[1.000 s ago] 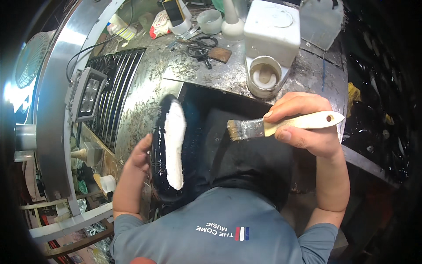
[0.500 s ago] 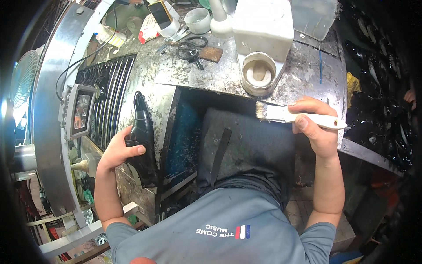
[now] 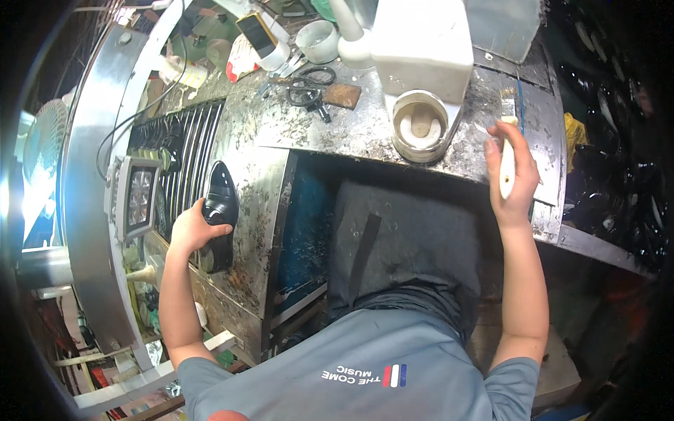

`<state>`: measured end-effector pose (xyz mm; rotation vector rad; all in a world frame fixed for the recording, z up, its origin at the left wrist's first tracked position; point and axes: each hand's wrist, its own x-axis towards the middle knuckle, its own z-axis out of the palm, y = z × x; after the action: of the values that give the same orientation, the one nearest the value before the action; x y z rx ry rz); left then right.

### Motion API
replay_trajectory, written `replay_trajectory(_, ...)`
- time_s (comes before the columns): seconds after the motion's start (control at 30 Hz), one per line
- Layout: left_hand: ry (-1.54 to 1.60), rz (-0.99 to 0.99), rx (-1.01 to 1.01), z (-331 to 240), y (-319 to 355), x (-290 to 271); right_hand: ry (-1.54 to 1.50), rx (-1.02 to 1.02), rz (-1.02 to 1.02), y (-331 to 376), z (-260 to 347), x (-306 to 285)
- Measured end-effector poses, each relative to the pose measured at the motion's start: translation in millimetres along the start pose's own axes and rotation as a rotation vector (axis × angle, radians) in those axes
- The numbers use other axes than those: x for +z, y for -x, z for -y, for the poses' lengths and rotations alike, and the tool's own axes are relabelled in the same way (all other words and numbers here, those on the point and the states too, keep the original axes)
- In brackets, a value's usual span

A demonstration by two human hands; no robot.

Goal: The person paints the white soles of black shoes black using a brush and a container of black paint. They repeatedly dip the brush into the paint and apply it to the soles of multiple shoes, placing each finished shoe on a nearby rack.

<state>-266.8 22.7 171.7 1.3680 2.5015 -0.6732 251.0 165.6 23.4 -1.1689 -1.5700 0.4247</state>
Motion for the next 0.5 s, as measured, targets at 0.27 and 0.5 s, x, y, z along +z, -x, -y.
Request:
replay_trajectory(0.27,0.055,-0.014,-0.088,0,-20,22,0.442,-0.147,0.019,-1,-26,20)
replay_trajectory(0.5,0.308,-0.345,-0.166,10,0,58,0.427,-0.132,0.063,-2,-31,19)
